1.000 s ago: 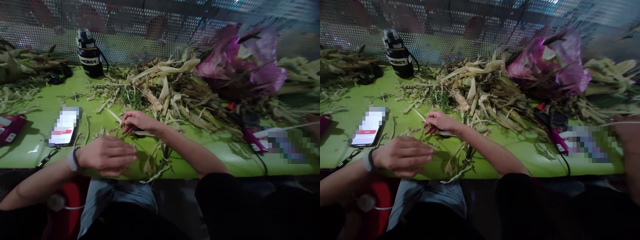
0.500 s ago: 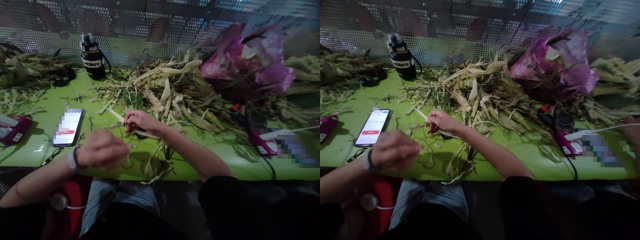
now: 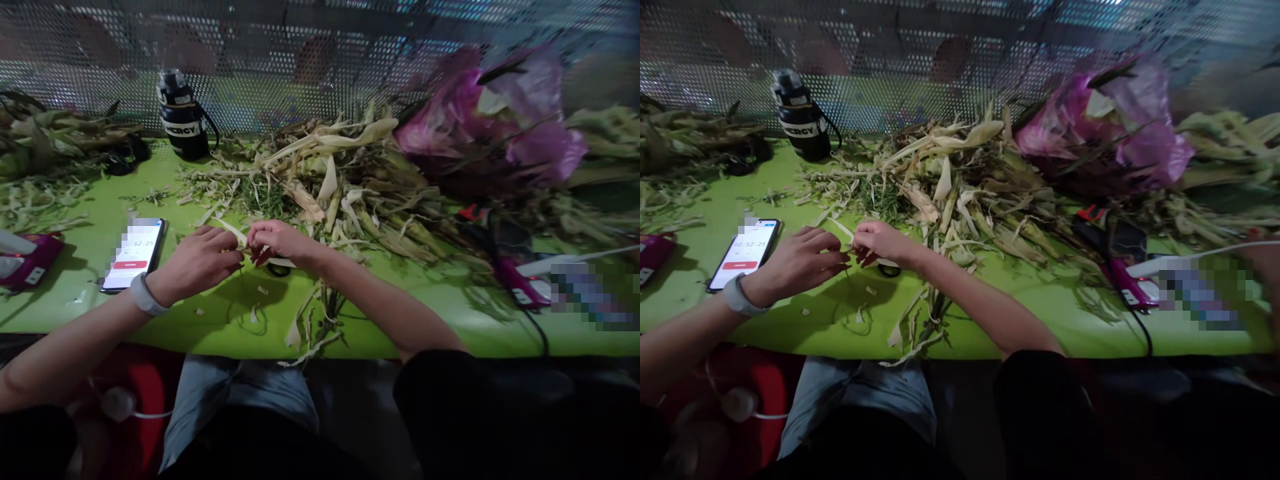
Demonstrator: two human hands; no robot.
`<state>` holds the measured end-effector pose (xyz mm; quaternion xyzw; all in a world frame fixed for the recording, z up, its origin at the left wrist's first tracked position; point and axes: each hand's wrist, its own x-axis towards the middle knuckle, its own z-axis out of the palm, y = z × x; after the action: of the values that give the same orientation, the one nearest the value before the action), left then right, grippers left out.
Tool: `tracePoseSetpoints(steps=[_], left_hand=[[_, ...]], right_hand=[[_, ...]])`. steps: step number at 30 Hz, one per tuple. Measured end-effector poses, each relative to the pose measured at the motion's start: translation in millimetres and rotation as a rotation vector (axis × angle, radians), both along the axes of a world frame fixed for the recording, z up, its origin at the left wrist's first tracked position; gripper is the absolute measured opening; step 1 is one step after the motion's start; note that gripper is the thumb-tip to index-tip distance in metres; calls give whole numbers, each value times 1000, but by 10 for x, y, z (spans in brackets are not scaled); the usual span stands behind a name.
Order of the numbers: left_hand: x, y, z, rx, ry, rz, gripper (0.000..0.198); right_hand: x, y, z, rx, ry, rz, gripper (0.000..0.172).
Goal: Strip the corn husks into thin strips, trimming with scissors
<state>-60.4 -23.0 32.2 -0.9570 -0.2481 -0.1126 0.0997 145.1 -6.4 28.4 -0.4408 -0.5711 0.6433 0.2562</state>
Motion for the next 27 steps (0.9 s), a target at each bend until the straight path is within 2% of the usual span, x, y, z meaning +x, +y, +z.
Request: tracePoseSetpoints(steps=[2, 4, 8, 13, 17, 23, 27], left_hand=[[-12, 26, 3, -24, -38, -38, 21], [-31, 55, 23, -141, -87, -50, 22], [-21, 101, 81, -432, -114, 20, 21], [45, 183, 105, -712, -93, 101, 22], [26, 278, 82, -892, -78, 109, 19], [-91, 389, -11, -1130, -108, 30, 21], [-128, 386, -60, -1195, -107, 17, 20]], right_hand=[[6, -10, 22, 11, -31, 11, 14], [17, -19, 47, 5, -74, 36, 12], [34, -35, 59, -50, -102, 117, 8], [33, -25, -54, -151, -46, 169, 6], [31, -15, -141, -221, -11, 217, 9], [4, -51, -118, -322, 15, 242, 7], [-35, -83, -123, -364, 33, 242, 2]])
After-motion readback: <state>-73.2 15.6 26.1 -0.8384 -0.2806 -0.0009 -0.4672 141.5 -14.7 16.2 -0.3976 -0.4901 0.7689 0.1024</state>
